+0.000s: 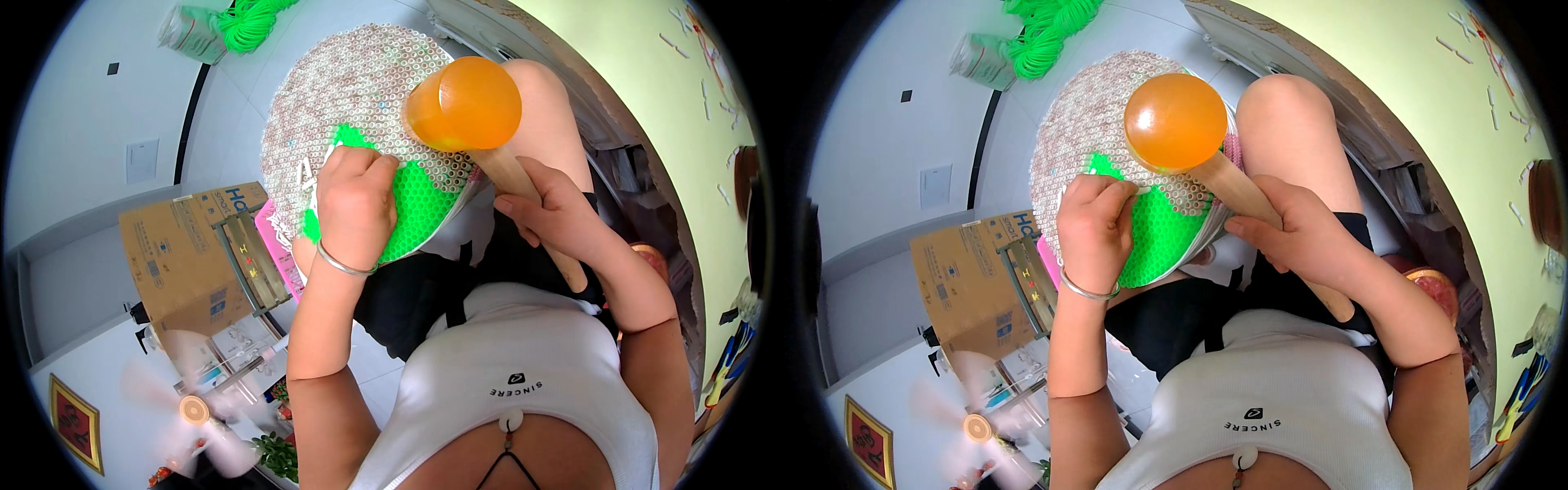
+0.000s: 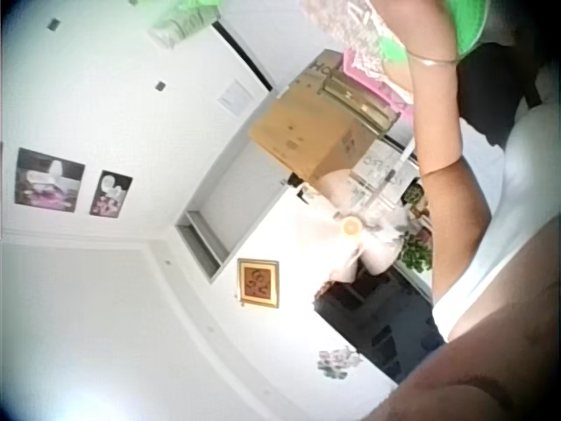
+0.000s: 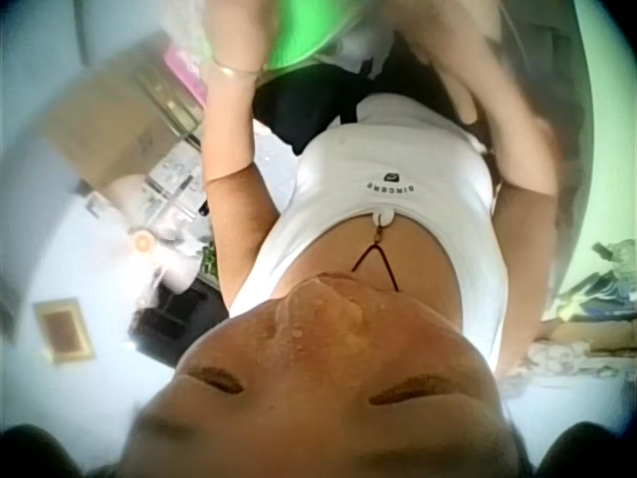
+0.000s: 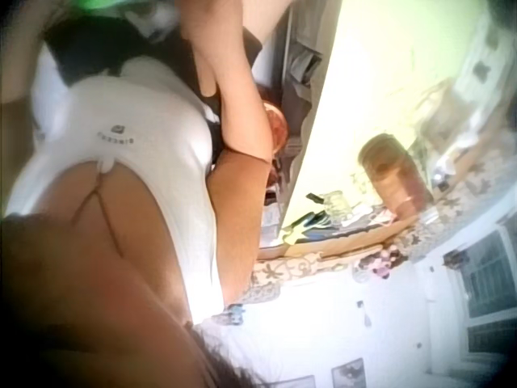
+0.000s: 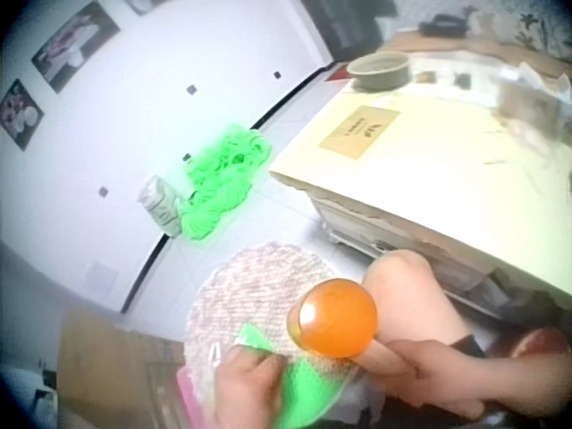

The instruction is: The person sits on the floor and uses a wooden mallet to hammer small white pegs into a green honeycomb base. They pick up the pegs from a pink basket and insert them into the holes of the base, tapping them into place.

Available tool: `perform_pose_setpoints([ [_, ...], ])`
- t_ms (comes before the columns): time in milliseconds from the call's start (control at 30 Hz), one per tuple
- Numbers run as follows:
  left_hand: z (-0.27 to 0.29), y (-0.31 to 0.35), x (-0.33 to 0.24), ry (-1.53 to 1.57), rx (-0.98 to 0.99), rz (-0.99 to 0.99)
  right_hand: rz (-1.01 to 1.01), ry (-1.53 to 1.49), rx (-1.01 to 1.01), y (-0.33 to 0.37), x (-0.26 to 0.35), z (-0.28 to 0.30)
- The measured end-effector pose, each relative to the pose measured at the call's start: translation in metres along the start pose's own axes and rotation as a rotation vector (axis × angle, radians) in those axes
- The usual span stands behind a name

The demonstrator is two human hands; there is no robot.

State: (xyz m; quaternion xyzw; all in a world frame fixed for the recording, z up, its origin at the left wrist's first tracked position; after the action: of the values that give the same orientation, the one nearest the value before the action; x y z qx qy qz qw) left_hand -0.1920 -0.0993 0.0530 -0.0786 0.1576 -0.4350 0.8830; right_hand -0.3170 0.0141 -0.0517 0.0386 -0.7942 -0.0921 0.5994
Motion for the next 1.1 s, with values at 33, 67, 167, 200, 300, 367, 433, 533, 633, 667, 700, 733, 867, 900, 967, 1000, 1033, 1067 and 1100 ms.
perform_pose_setpoints([
  [33,-0.002,0.000,-0.002,-0.020,0.004,-0.025,-0.006,0.003,0.001,0.000,0.001,0.000],
  [67,-0.004,-0.001,-0.004,-0.050,0.023,-0.044,-0.012,0.007,0.000,0.000,0.001,0.001],
  [167,-0.007,-0.005,-0.012,-0.135,0.077,-0.086,-0.011,0.000,0.010,0.000,0.001,0.002],
  [200,-0.008,-0.006,-0.014,-0.158,0.094,-0.091,-0.028,0.005,0.020,0.000,0.001,0.001],
  [300,-0.009,-0.009,-0.020,-0.206,0.120,-0.108,-0.065,0.010,0.036,0.000,-0.001,0.002],
  [367,-0.011,-0.008,-0.021,-0.222,0.135,-0.113,-0.065,-0.004,0.040,0.000,-0.003,0.002],
  [433,-0.012,-0.006,-0.018,-0.229,0.159,-0.110,-0.064,-0.004,0.042,0.000,-0.001,0.003],
  [533,-0.015,-0.008,-0.011,-0.235,0.200,-0.090,-0.069,0.002,0.043,0.000,-0.001,0.003],
  [633,-0.015,-0.011,-0.018,-0.218,0.198,-0.145,-0.063,-0.006,0.042,0.000,-0.002,0.002],
  [667,-0.016,-0.012,-0.020,-0.215,0.200,-0.167,-0.055,-0.012,0.043,0.000,-0.001,0.002],
  [700,-0.017,-0.012,-0.022,-0.212,0.201,-0.188,-0.066,-0.010,0.042,0.000,-0.002,0.002],
  [733,-0.018,-0.012,-0.024,-0.208,0.203,-0.209,-0.077,-0.007,0.040,0.001,-0.001,0.002],
  [867,-0.020,-0.013,-0.020,-0.162,0.253,-0.190,-0.087,-0.018,0.031,0.002,-0.002,0.003],
  [900,-0.020,-0.014,-0.020,-0.161,0.254,-0.191,-0.073,-0.021,0.023,0.002,-0.002,0.004],
  [967,-0.020,-0.014,-0.020,-0.160,0.247,-0.195,-0.043,-0.024,0.014,0.001,-0.001,0.004],
  [1000,-0.022,-0.014,-0.021,-0.161,0.239,-0.198,-0.059,-0.010,0.024,0.001,-0.002,0.003],
  [1033,-0.022,-0.014,-0.021,-0.161,0.231,-0.200,-0.075,0.005,0.034,0.001,-0.003,0.003],
  [1067,-0.022,-0.015,-0.021,-0.161,0.235,-0.198,-0.087,0.021,0.042,0.001,-0.003,0.003],
  [1100,-0.022,-0.016,-0.021,-0.161,0.238,-0.195,-0.068,0.025,0.028,0.000,-0.001,0.002],
])
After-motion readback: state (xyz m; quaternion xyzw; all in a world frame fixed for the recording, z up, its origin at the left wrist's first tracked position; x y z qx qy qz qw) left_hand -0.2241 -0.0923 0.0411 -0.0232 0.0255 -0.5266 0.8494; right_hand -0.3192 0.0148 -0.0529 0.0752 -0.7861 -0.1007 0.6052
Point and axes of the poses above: each hand's wrist, its own y-axis away from the middle knuckle, its own z-axis out of the back of the hand, x = y × z, the point moved 9 cm from there along -y, towards the middle knuckle, and after that the axes turned 11 degrees about z, right-handed, at the moved point
